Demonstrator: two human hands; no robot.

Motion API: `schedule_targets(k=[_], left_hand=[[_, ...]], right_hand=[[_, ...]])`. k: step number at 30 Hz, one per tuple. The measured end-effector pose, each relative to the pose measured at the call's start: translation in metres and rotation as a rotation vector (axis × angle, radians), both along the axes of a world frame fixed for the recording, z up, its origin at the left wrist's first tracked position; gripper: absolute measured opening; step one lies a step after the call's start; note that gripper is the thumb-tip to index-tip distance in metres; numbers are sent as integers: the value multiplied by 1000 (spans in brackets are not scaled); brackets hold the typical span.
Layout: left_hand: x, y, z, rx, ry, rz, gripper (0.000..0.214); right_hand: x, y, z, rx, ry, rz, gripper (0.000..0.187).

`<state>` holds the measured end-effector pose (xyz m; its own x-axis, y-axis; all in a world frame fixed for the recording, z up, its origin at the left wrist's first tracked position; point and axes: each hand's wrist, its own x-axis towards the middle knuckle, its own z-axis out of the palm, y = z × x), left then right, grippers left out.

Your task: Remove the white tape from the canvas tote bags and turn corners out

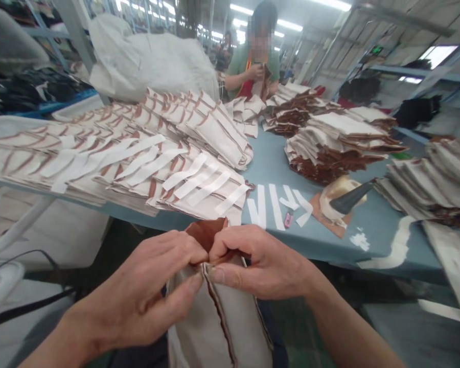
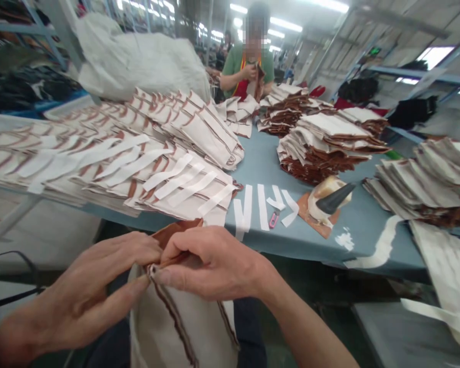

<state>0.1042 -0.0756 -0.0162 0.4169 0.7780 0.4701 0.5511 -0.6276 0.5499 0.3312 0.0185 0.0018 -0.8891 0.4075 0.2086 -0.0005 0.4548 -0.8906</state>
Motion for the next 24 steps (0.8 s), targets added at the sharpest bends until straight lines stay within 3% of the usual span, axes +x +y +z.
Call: schedule_targets(k=[4, 8, 12, 15, 19, 24], left_hand=[[9, 3, 11, -67, -17, -50, 19], [13, 8, -2, -27, 55, -13, 20], [12, 8, -14, 27, 72, 23, 23], [14, 5, -13, -107, -42, 20, 24], [24, 3, -7, -334, -200, 17, 31], [30, 1, -22, -443, -349, 116, 36]], right_hand=[[4, -3, 3, -18, 9, -41, 25], [8, -6, -3, -130, -39, -84, 23], [8, -6, -15, -82, -33, -90, 24], [5, -5, -24, -72, -26, -87, 32], [1, -3, -32, -270, 51, -13, 50], [1, -2, -39, -329, 62, 15, 53]])
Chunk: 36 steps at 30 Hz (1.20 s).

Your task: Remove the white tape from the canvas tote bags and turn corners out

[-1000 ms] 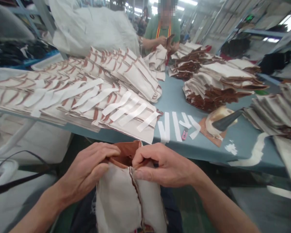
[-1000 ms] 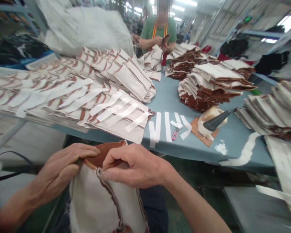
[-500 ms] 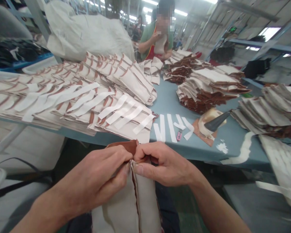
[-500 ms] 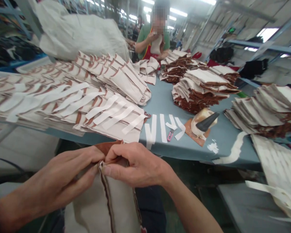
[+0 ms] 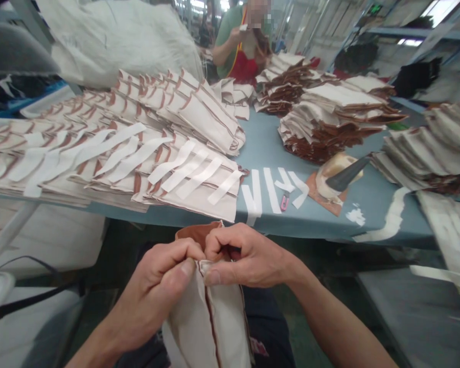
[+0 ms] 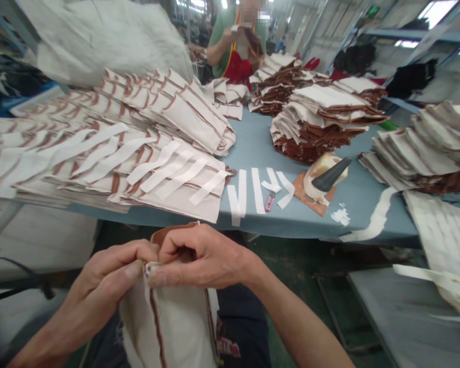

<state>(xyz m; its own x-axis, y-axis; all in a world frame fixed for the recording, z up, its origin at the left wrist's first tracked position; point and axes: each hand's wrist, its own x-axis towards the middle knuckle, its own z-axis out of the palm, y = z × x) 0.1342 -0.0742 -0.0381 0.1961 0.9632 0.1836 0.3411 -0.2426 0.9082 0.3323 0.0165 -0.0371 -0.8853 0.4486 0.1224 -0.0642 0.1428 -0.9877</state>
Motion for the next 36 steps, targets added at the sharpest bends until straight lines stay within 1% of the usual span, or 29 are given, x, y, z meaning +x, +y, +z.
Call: schedule_targets(k=[3, 5, 8, 11, 14, 21, 25, 29, 32, 36], left_hand=[[-3, -3, -11, -62, -15, 12, 36], [-6, -4, -13, -85, -12, 1, 37], [-8, -3, -10, -113, -17, -11, 37], [-9, 0, -5, -138, -55, -58, 37], [-7, 3, 0, -158, -69, -93, 31], [-3, 6, 0, -164, -68, -74, 29], [-5, 5, -1, -227, -68, -58, 29], [-7, 3, 0, -289, -38, -47, 32], [-9, 2, 3, -289, -25, -41, 31], [-9, 3, 8, -247, 9, -44, 30]], right_hand=[[3, 0, -2, 29, -35, -28, 44], [4, 0, -1, 42, -44, -40, 37], [4, 1, -1, 25, -29, -26, 33], [4, 2, -1, -6, 15, -21, 36], [5, 2, -1, 10, 44, -22, 38], [9, 2, 0, 18, 24, -18, 39], [8, 2, 1, 50, 17, -35, 30], [8, 0, 6, 74, -9, -44, 24], [7, -1, 11, 82, -37, -67, 25], [7, 0, 17, 91, -57, -70, 19]])
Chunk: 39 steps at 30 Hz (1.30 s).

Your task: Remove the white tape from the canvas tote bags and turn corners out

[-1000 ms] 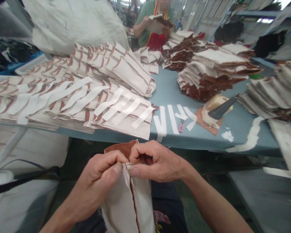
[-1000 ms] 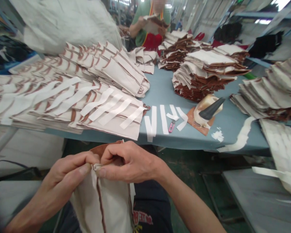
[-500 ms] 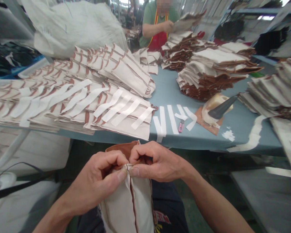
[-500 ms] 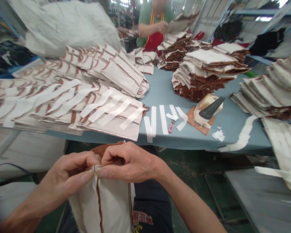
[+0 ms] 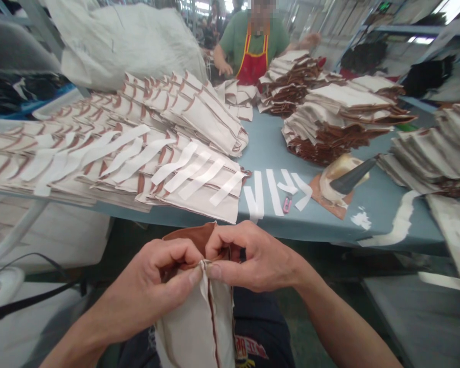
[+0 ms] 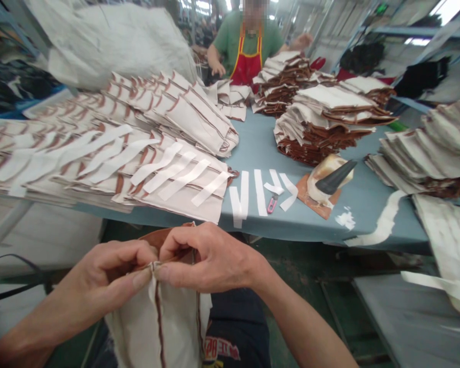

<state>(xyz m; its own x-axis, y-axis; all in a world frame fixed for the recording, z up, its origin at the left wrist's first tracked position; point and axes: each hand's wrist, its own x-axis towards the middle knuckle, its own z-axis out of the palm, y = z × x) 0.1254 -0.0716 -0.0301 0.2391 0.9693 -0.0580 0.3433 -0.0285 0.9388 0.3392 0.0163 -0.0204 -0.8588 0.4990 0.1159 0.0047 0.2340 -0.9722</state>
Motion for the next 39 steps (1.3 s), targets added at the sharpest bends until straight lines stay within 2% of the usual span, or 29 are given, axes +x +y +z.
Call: schedule_targets(k=[11, 17, 20, 23, 27, 30, 35, 39], left_hand=[[1, 3, 11, 21, 111, -32, 29], [1, 5, 11, 45, 127, -51, 28], [0, 4, 11, 59, 90, -60, 27], [-1, 4, 13, 54, 82, -52, 27], [-1, 4, 14, -34, 50, -74, 29], [2, 2, 10, -46, 34, -38, 29], [11, -3, 5, -3, 78, 76, 25], [10, -4, -1, -97, -2, 36, 25]], right_hand=[[-2, 2, 13, 54, -114, -10, 6], [-3, 3, 24, 236, -208, -13, 7], [-4, 2, 28, 259, -203, -6, 10], [-5, -1, 27, 222, -187, -8, 12], [-6, -7, 22, 218, -201, -52, 12], [-8, -11, 19, 178, -190, -93, 12], [-9, -10, 12, 6, -184, -111, 11], [-4, -6, 0, -208, -141, -27, 9]])
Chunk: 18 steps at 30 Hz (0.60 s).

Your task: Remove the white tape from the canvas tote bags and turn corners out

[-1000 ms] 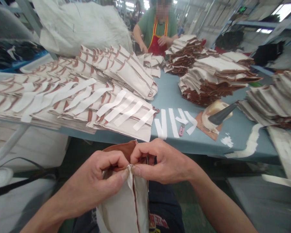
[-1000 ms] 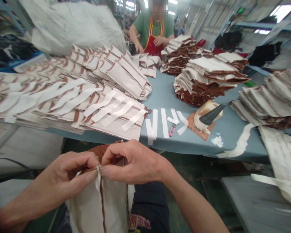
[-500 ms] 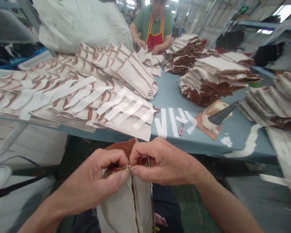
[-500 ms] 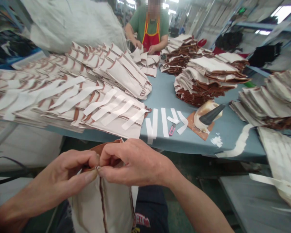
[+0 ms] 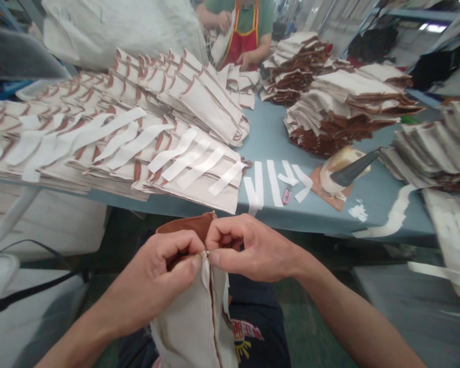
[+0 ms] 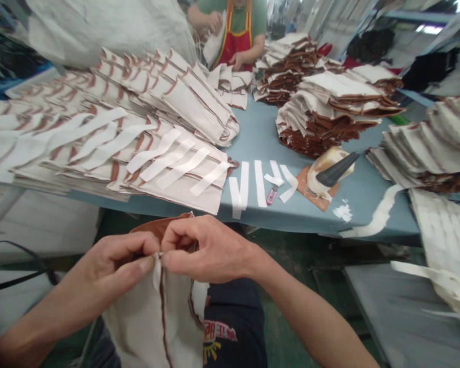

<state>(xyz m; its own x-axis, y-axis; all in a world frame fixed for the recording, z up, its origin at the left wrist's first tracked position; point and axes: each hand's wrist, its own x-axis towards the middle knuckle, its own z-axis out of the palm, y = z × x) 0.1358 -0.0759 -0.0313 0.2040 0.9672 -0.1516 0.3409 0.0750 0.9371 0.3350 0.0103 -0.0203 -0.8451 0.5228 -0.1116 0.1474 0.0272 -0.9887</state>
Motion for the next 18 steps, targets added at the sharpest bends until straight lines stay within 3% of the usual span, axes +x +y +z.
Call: schedule_targets(k=[3, 10, 18], left_hand=[[-4, 1, -5, -58, -58, -35, 28], [-5, 3, -6, -52, -29, -21, 32], [-6, 0, -4, -76, 32, -55, 32]], right_hand=[[3, 1, -5, -76, 19, 42, 9], [7, 0, 5, 127, 35, 27, 10], [9, -9, 9, 259, -38, -30, 12]])
